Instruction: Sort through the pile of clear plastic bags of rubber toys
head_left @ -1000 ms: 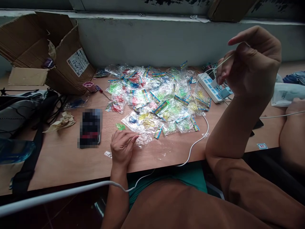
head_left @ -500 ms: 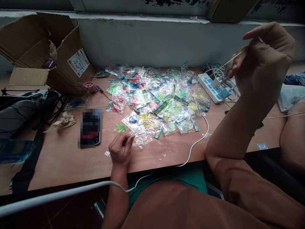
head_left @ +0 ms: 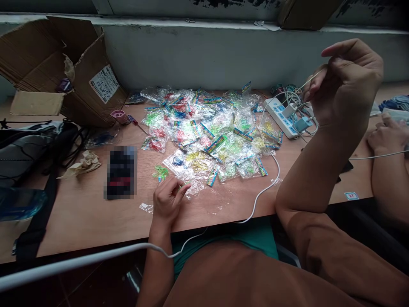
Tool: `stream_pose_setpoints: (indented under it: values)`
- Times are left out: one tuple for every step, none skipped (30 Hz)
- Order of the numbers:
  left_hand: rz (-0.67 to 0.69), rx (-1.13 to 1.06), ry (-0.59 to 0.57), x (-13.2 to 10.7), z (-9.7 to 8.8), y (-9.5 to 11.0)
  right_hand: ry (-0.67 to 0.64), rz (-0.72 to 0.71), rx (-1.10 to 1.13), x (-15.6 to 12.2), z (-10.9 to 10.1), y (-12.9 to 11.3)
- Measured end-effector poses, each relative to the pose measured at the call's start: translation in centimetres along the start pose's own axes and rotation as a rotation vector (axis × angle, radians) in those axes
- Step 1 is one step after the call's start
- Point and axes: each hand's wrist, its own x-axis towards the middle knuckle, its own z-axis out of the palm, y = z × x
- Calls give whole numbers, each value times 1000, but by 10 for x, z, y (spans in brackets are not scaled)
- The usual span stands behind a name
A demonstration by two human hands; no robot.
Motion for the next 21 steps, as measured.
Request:
stream_pose_setpoints:
  values:
    - [5,-6,7,0,0,0,-12,6,10,-1,1,0]
    - [9,-10,20,0,0,0,-31,16,14,-2,2,0]
    - [10,-14,39,0,0,-1,-56,29,9,-3,4,-1]
    - [11,-13,65,0,0,-1,-83,40,-6,-5,5,-1]
    - [14,-8,95,0,0,-2,-119,52,-26,-6,6,-2]
    - [16,1,125,-1,0,-3,-164,69,-45,-8,7,-3]
    - [18,6,150,-1,0,-3,-214,90,-60,-9,7,-4]
    - [20,5,166,-1,-1,-4,-274,121,-71,-11,8,-6]
    - [20,1,173,-2,-1,-4,-347,159,-83,-12,8,-8]
    - [18,-4,171,-2,-1,-4,-429,200,-99,-13,8,-10]
    - [13,-7,165,-2,-1,-4,-516,239,-121,-14,8,-12]
    - [9,-7,159,-3,-1,-3,-601,268,-149,-15,8,-13]
    - [3,-4,154,-3,-2,-3,-683,290,-181,-16,8,-15]
    - [-3,0,147,-3,-2,-2,-752,304,-209,-16,9,-16]
    - [-11,-1,140,-4,-2,-2,-798,309,-228,-17,10,-16]
    - [-19,-8,130,-4,-2,-1,-825,310,-241,-17,10,-17]
    - [-28,-20,121,-4,-3,0,-838,310,-248,-17,11,-17]
    - [-37,-38,114,-4,-3,1,-836,306,-253,-17,11,-17]
    - [-45,-57,110,-4,-3,1,-829,304,-259,-16,12,-17]
    - [-51,-76,111,-4,-3,2,-815,302,-267,-16,12,-16]
    - [-56,-92,120,-5,-3,2,-794,301,-277,-16,11,-16]
